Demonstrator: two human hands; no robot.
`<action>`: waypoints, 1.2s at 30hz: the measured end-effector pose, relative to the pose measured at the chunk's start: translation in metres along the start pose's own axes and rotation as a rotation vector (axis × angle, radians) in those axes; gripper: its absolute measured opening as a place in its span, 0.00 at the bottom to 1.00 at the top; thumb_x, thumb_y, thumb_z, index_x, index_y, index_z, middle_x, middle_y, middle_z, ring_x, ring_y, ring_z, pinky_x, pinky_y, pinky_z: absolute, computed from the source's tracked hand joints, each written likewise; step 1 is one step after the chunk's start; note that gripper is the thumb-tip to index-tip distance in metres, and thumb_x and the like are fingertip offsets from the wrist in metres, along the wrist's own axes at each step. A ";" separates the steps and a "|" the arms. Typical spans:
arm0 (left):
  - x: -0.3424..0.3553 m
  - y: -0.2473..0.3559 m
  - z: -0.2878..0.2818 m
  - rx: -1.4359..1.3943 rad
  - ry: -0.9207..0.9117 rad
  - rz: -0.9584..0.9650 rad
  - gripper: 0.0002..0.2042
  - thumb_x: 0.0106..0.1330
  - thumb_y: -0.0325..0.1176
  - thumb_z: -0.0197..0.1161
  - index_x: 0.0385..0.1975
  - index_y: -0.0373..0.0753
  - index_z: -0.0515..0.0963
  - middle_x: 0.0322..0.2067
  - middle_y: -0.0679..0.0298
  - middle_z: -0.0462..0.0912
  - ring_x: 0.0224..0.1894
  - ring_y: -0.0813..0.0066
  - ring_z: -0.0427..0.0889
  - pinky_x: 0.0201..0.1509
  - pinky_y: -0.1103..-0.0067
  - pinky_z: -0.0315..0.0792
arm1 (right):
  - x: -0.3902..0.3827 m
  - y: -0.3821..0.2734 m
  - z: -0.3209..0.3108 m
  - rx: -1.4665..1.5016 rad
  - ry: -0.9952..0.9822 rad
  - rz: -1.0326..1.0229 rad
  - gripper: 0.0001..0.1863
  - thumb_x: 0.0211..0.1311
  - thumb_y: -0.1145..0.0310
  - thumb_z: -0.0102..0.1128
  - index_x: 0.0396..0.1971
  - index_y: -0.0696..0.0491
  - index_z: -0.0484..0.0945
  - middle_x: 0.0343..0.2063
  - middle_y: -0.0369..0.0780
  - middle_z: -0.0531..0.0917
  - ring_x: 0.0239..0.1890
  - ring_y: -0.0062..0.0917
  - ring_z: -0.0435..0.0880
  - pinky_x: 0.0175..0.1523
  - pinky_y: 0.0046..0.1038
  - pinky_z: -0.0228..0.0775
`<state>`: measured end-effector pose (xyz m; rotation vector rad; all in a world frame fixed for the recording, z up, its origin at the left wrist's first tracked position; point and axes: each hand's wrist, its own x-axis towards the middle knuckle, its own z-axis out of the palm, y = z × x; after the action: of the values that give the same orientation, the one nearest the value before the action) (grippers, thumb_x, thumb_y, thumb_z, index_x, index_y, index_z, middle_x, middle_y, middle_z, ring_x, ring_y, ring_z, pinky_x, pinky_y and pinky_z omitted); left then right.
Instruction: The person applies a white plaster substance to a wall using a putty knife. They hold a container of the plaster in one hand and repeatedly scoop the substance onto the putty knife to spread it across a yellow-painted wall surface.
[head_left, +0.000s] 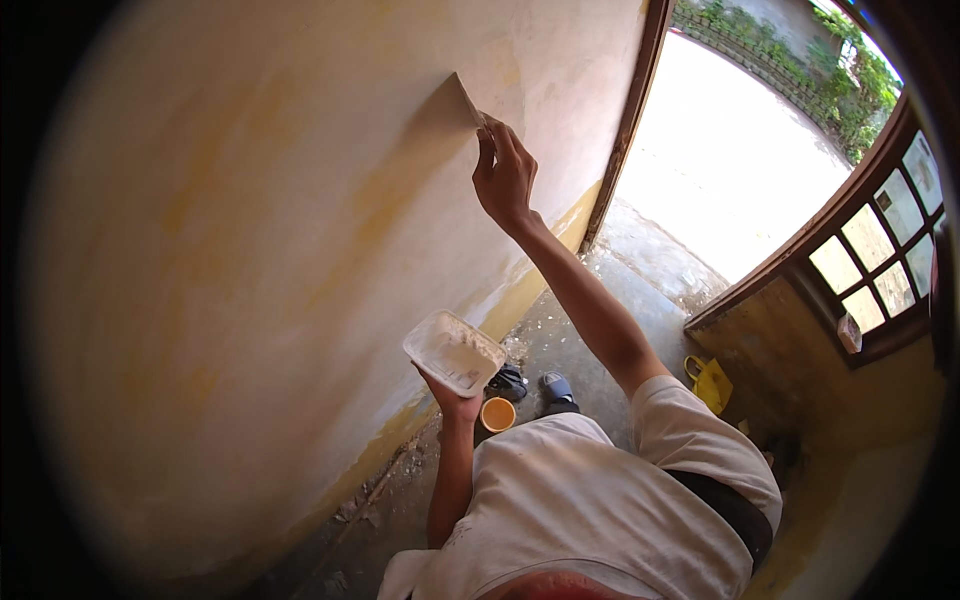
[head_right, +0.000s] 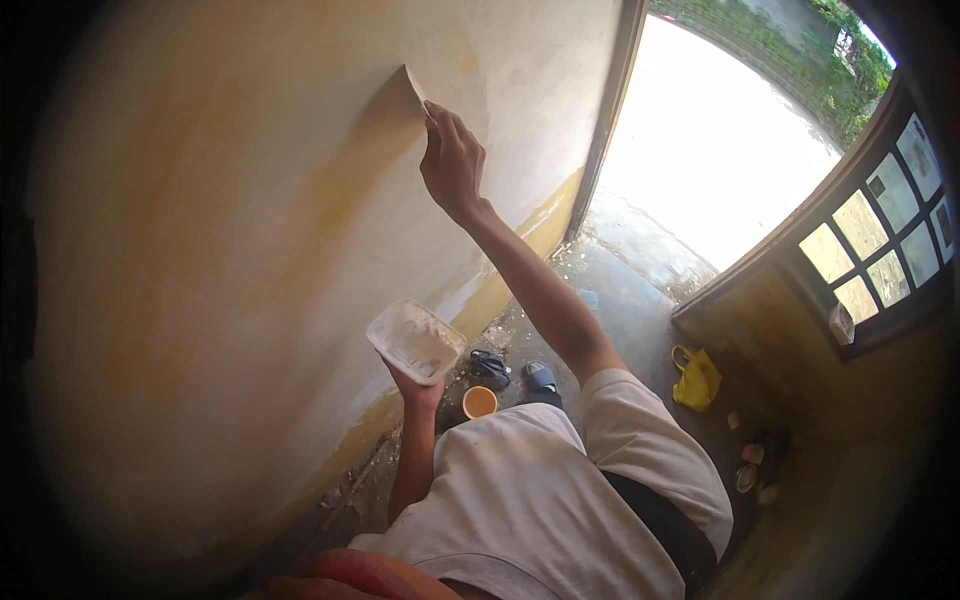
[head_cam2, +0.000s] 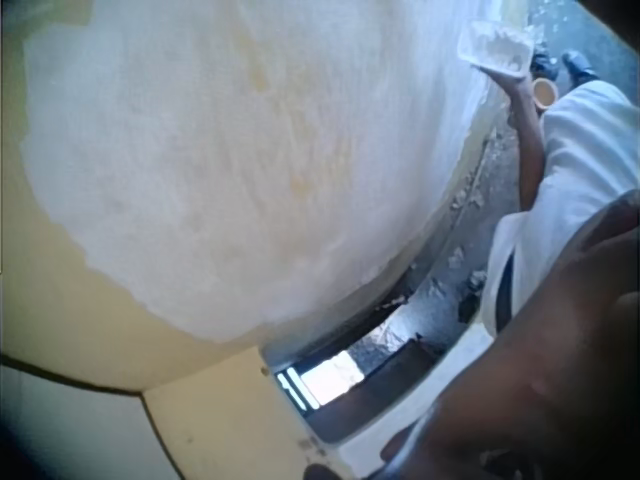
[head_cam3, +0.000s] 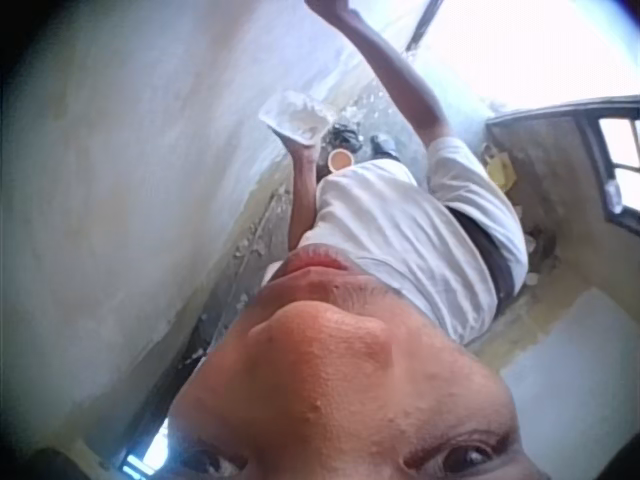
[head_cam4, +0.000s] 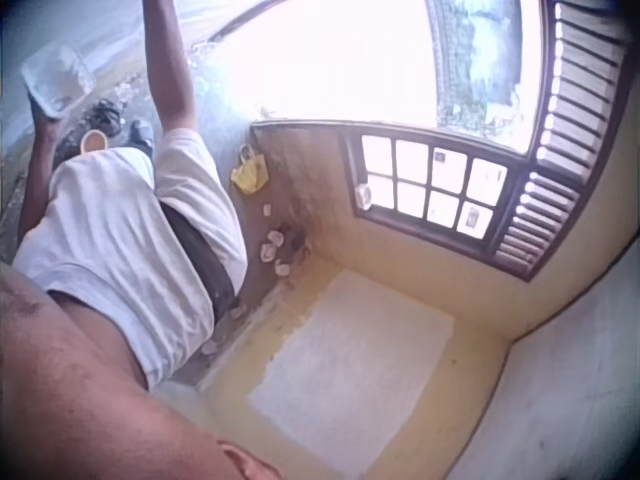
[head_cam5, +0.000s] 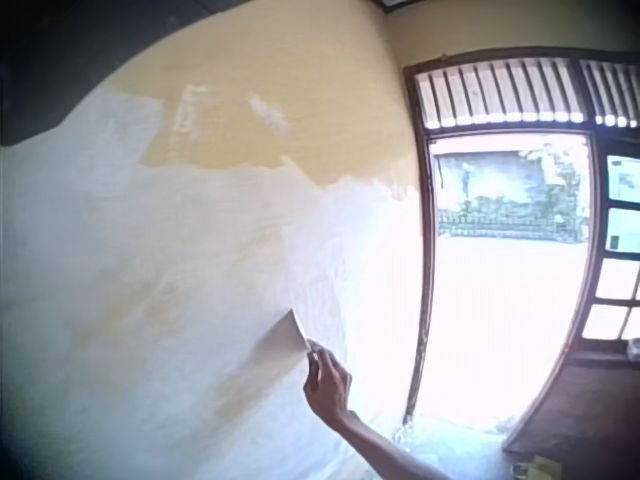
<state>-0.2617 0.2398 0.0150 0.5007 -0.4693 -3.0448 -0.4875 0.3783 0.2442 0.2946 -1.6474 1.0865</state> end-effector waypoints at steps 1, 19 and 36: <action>0.003 0.002 -0.004 0.000 -0.020 -0.025 0.26 0.72 0.63 0.49 0.60 0.53 0.73 0.57 0.71 0.78 0.60 0.67 0.75 0.67 0.63 0.68 | -0.003 0.004 -0.004 0.011 -0.039 0.051 0.11 0.71 0.73 0.56 0.49 0.55 0.80 0.38 0.48 0.87 0.40 0.44 0.88 0.43 0.36 0.79; 0.004 -0.001 0.001 0.044 -0.029 -0.033 0.32 0.70 0.68 0.47 0.65 0.54 0.69 0.62 0.71 0.73 0.64 0.65 0.71 0.70 0.61 0.64 | -0.006 -0.008 -0.021 0.069 -0.227 0.008 0.15 0.70 0.72 0.56 0.52 0.60 0.79 0.33 0.52 0.86 0.33 0.45 0.87 0.37 0.35 0.78; -0.015 0.007 -0.009 0.042 -0.003 -0.004 0.31 0.70 0.68 0.47 0.65 0.55 0.68 0.63 0.71 0.72 0.65 0.65 0.70 0.70 0.61 0.63 | -0.013 -0.009 0.008 0.037 -0.054 -0.090 0.17 0.64 0.82 0.57 0.51 0.50 0.79 0.50 0.40 0.84 0.45 0.40 0.86 0.42 0.35 0.81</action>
<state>-0.2450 0.2315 0.0136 0.4993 -0.5338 -3.0459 -0.4819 0.3629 0.2371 0.4216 -1.6470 1.0505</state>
